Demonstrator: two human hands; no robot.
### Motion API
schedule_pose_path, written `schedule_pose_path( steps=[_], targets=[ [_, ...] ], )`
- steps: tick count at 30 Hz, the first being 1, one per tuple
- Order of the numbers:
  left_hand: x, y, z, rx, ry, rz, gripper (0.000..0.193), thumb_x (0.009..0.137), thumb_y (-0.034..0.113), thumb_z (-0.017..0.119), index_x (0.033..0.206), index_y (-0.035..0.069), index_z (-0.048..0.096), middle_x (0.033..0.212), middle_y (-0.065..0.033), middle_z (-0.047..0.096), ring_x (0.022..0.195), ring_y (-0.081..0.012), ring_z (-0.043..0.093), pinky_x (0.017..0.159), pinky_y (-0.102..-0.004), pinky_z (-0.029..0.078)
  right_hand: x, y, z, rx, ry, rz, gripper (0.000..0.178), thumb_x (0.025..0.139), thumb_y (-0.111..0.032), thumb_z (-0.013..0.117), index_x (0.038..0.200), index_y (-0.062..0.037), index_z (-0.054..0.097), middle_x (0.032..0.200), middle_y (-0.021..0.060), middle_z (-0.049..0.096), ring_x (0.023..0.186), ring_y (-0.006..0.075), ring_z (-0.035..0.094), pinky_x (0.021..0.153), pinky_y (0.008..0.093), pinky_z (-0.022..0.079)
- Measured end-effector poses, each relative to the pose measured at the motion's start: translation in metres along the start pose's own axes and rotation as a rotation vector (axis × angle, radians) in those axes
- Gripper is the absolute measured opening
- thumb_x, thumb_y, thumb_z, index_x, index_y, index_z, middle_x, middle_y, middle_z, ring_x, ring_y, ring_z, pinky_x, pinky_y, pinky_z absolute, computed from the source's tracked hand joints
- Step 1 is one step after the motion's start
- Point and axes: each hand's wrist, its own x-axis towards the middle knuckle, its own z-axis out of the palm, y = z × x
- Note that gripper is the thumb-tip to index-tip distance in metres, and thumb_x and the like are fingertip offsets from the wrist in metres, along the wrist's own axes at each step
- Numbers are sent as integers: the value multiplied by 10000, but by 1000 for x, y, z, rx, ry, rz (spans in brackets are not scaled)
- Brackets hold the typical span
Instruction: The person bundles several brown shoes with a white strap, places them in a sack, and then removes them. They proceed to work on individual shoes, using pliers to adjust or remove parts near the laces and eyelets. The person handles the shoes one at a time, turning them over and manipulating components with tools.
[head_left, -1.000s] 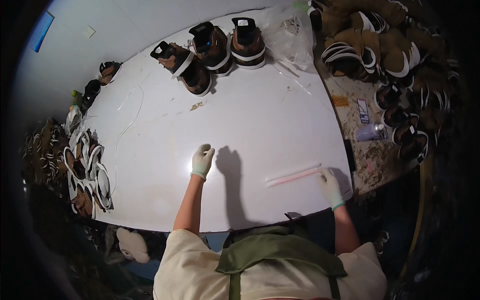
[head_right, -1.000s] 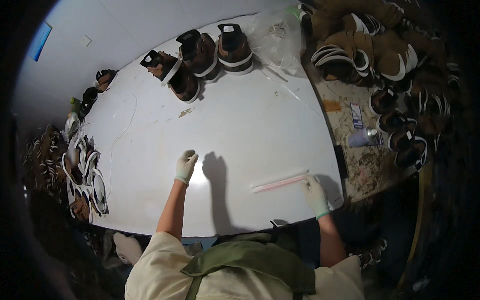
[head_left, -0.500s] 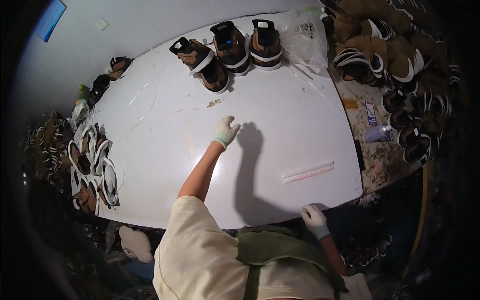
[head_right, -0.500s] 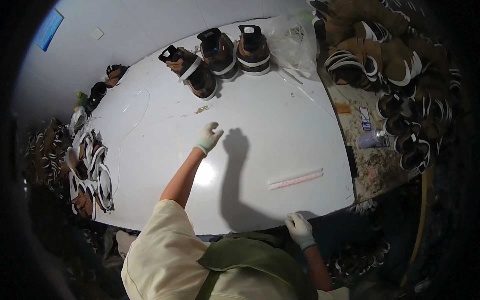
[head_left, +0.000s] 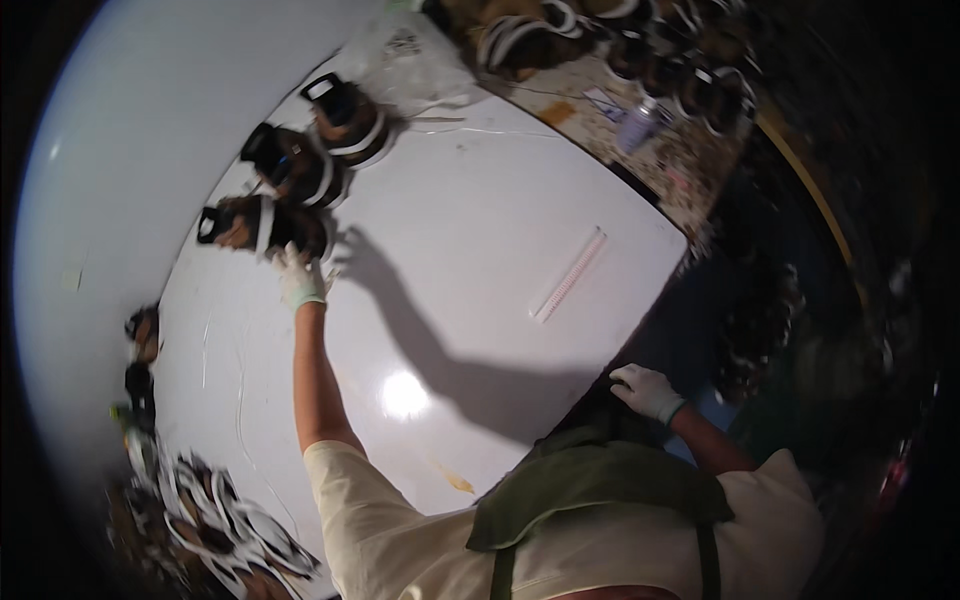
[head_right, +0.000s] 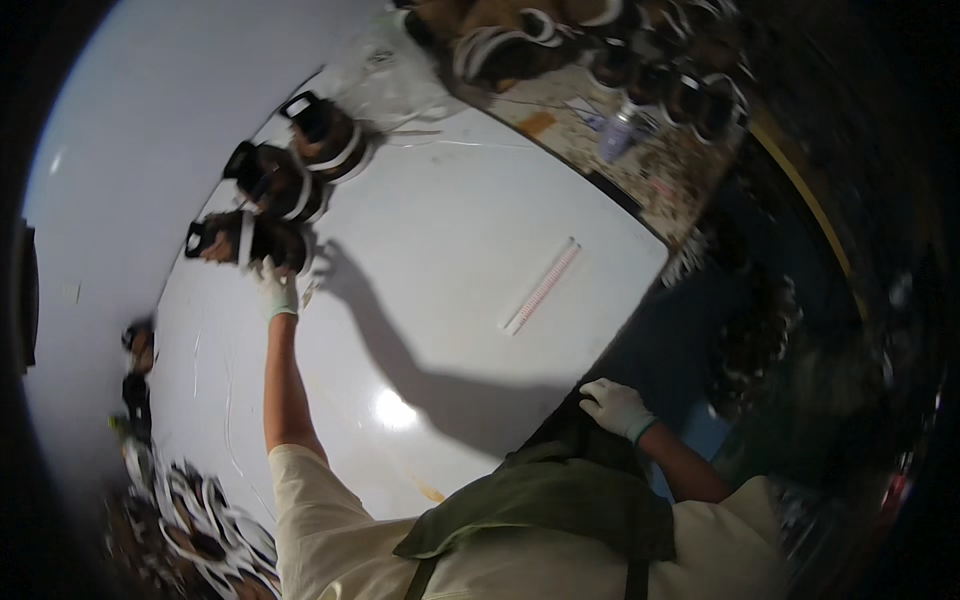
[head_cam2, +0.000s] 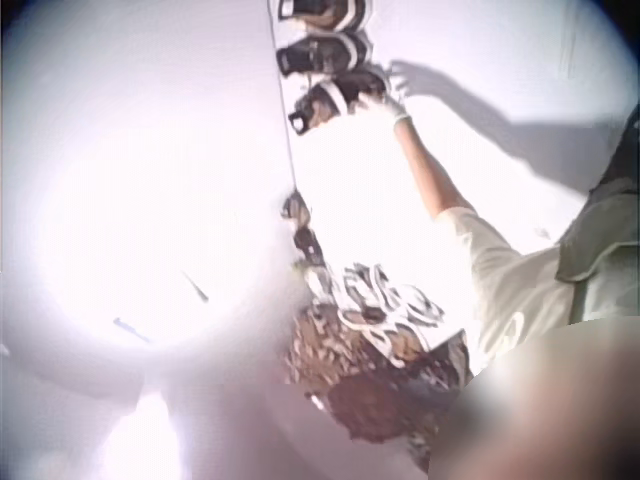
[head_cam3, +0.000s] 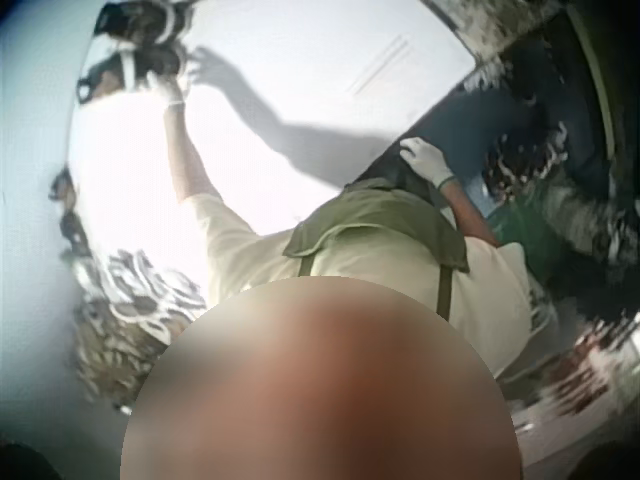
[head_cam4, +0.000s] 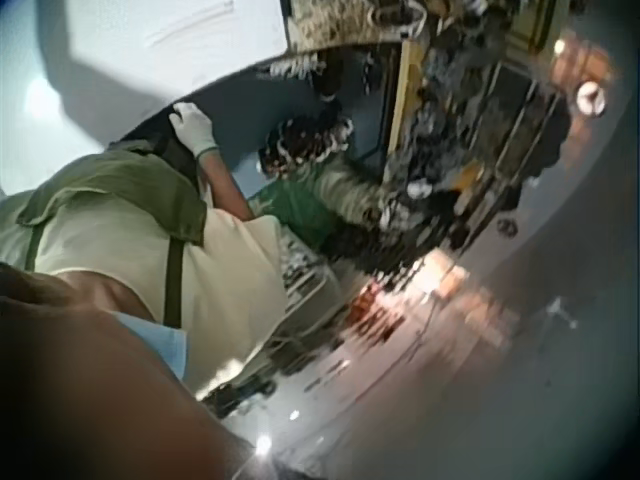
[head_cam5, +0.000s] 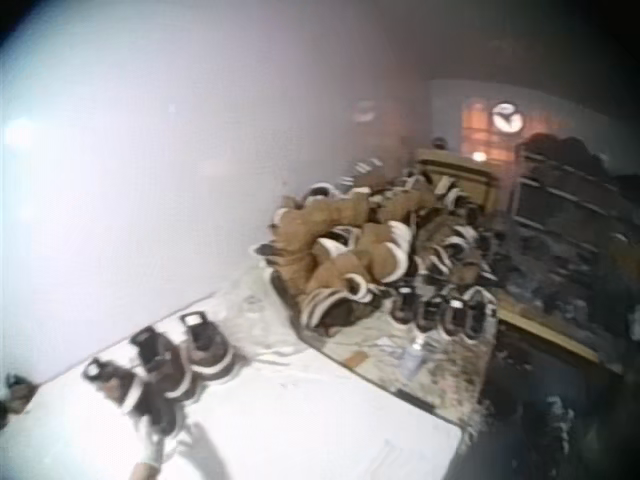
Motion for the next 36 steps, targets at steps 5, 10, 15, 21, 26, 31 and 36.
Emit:
schedule_pose_path(
  steps=[5, 10, 15, 21, 26, 31, 36],
  targets=[
    [57, -23, 58, 150, -148, -70, 677, 852, 311, 638, 1458, 171, 371, 1552, -212, 205, 1302, -404, 431, 1005, -464, 437, -58, -14, 63, 34, -174, 220, 375, 935, -386, 510, 1196, -134, 604, 1168, 125, 597, 1064, 327, 585, 899, 437, 477],
    [155, -142, 88, -95, -164, 228, 575, 888, 333, 590, 1364, 31, 476, 1429, -209, 431, 1307, -396, 419, 1048, -444, 400, -88, 4, 100, 127, -262, 292, 417, 937, -415, 497, 1225, -128, 592, 1142, 143, 610, 1064, 332, 583, 890, 450, 477],
    [125, -90, 76, 194, -111, 78, 564, 887, 341, 604, 1334, 15, 493, 1398, -219, 452, 1291, -395, 430, 1049, -448, 398, -85, 21, 86, 85, -218, 303, 418, 957, -392, 472, 1261, -121, 565, 1134, 138, 617, 1043, 328, 585, 868, 457, 480],
    [31, -5, 36, 226, 62, -61, 554, 885, 351, 622, 1298, -3, 513, 1360, -231, 477, 1273, -394, 443, 1051, -452, 396, -115, 57, 114, 344, -24, 446, 392, 970, -388, 464, 1220, -108, 577, 1044, 103, 628, 898, 301, 588, 791, 461, 479],
    [-94, 127, 105, -400, -342, 550, 435, 917, 137, 638, 1288, -23, 478, 1308, -200, 497, 1214, -322, 488, 1053, -422, 404, -148, 120, 150, 353, -279, 493, 393, 935, -356, 478, 1183, -94, 634, 1109, 127, 655, 1048, 317, 597, 907, 461, 455],
    [-199, 207, 107, -178, -769, 881, 521, 917, 226, 594, 1379, 38, 443, 1485, -288, 280, 1386, -407, 290, 1120, -463, 287, -212, 187, 142, 480, 87, 852, 536, 924, -536, 481, 995, -64, 723, 970, 156, 679, 907, 317, 619, 813, 465, 476],
    [-219, 255, 154, -40, -722, 971, 525, 883, 236, 602, 1354, 56, 455, 1433, -192, 390, 1313, -393, 368, 1082, -426, 349, -251, 216, 158, 503, 111, 891, 579, 898, -577, 497, 911, -50, 736, 884, 143, 685, 836, 298, 635, 772, 440, 494]
  ],
)
